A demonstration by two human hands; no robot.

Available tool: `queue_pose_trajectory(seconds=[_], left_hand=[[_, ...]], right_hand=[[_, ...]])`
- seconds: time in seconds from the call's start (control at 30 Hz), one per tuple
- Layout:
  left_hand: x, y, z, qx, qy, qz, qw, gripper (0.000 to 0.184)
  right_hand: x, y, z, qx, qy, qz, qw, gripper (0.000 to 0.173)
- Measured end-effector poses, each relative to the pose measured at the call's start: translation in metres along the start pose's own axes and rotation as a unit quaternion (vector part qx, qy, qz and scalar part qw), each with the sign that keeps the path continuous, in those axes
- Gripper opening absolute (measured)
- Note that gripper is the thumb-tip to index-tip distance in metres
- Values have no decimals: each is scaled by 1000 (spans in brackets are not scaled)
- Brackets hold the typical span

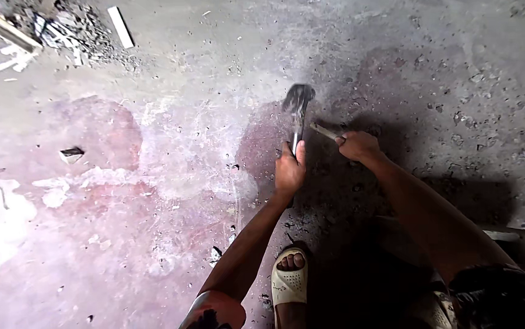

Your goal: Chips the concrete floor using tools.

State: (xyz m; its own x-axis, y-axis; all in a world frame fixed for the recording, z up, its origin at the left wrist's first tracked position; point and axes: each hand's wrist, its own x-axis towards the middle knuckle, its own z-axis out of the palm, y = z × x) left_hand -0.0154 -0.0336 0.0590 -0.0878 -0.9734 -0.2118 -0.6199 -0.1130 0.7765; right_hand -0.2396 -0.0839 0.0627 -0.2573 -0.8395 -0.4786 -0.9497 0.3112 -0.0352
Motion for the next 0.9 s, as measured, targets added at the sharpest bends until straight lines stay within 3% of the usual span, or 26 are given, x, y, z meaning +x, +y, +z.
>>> queue_pose_trajectory(seconds=[0.1, 0.2, 0.3, 0.33, 0.43, 0.53, 0.63, 0.7, 0.77, 0.9], left_hand=[[36, -1, 6, 47, -110, -80, 990, 62], [10, 11, -15, -12, -59, -31, 998, 61], [-20, -4, 8, -53, 39, 27, 997, 61], [-13, -14, 21, -33, 36, 23, 999, 60], [31, -8, 22, 72, -90, -68, 991, 63], [16, 17, -8, -27, -30, -41, 998, 64], [-10, 0, 0, -75, 63, 25, 995, 61], [1, -21, 13, -8, 4, -6, 1000, 62], [27, -14, 9, 53, -94, -58, 993, 63], [-3, 12, -20, -12, -31, -24, 999, 53]], right_hand=[[0, 1, 1, -16, 8, -11, 1000, 51], [1, 1, 0, -18, 7, -13, 1000, 51], [2, 4, -2, -20, -6, -13, 1000, 50], [2, 4, -2, -22, -5, -15, 1000, 50], [1, 0, 0, -31, 6, -18, 999, 50], [0, -1, -3, -31, 7, -13, 999, 50], [3, -1, -3, -33, 3, -18, 999, 50], [1, -3, 1, -39, 2, -24, 999, 50], [-3, -5, 1, -42, 16, -23, 999, 49], [-13, -6, 0, -22, 31, -34, 999, 45]])
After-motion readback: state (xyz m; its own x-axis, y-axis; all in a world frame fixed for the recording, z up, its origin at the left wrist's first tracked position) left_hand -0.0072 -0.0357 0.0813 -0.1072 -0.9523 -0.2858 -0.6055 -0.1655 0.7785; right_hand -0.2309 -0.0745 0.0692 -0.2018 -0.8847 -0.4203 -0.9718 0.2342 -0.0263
